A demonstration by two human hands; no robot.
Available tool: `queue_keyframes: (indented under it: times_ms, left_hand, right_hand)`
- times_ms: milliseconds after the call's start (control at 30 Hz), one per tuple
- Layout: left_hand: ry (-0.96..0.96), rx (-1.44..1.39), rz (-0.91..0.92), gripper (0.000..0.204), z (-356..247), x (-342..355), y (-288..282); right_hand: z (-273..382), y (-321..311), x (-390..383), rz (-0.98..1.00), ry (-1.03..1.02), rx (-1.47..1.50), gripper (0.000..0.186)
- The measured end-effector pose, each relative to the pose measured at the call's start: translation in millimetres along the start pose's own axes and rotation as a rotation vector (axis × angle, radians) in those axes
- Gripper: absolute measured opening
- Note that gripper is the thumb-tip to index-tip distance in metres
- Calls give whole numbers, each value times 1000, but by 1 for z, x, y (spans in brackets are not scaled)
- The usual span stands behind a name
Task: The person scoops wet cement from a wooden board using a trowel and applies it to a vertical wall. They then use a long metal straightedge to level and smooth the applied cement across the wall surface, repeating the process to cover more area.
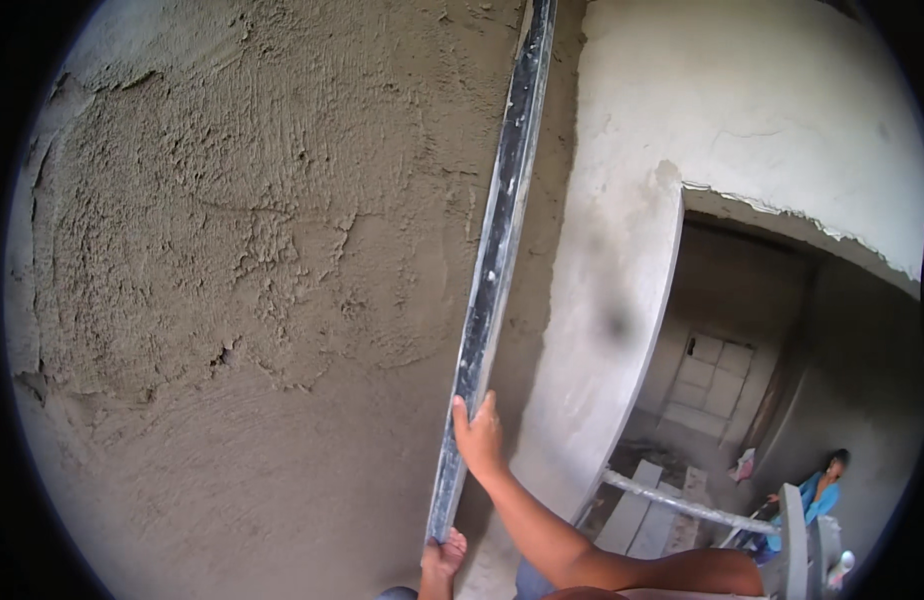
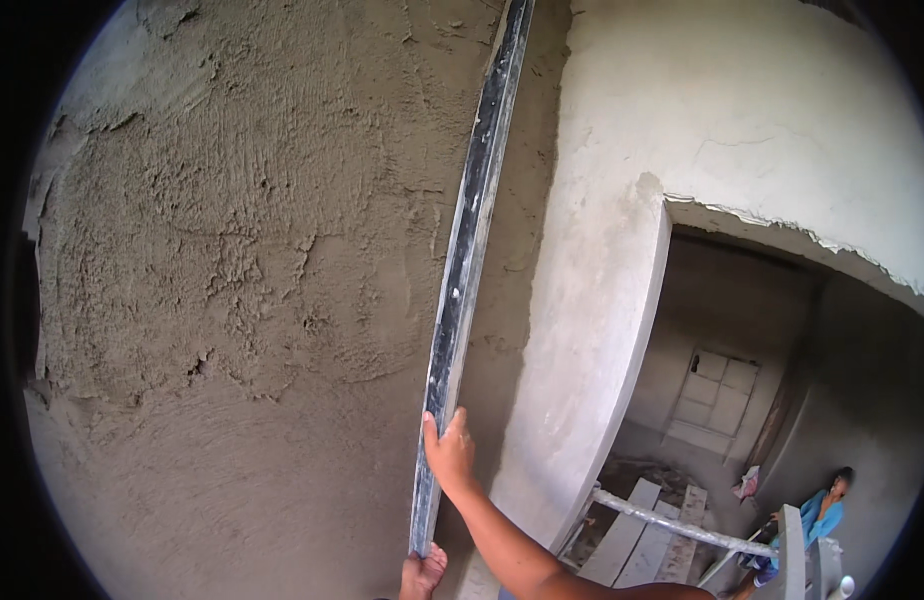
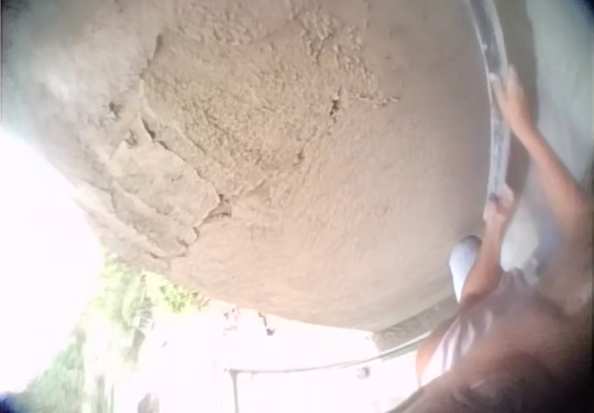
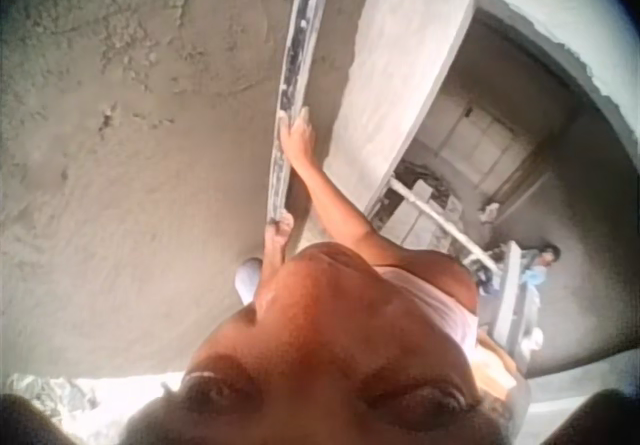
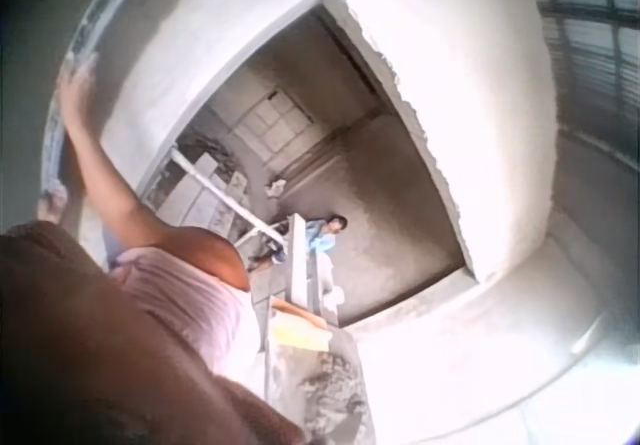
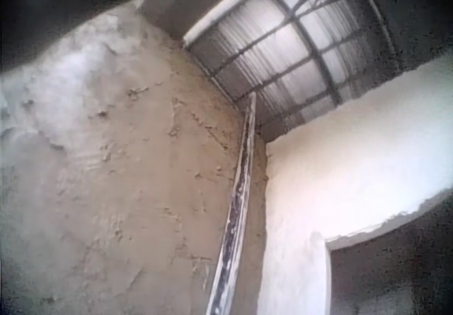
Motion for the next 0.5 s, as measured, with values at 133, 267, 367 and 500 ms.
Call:
queue_keyframes:
  times_ms: [133, 267, 367, 500]
  left_hand:
    - [23, -12, -64, 59, 3, -3, 3]
    - [69, -2, -123, 54, -6, -8, 5]
    - [122, 52, 79, 45, -21, -1, 1]
    - [92, 37, -23, 46, 4, -6, 15]
  right_hand:
    - [0, -3, 1, -10, 3, 38, 67]
    - [-8, 8, 1, 2, 28, 58, 70]
    - [-2, 19, 0, 29, 62, 144, 75]
    - [-28, 11, -10, 82, 140, 158, 81]
Point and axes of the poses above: each hand's wrist, its own x-axis towards the middle knuckle, its own y-axis out of the palm, z = x × y, the point moved 7 cm from there along x, towards the middle knuckle, and after that the axes turned 13 degrees about x, right-handed, at the moved point
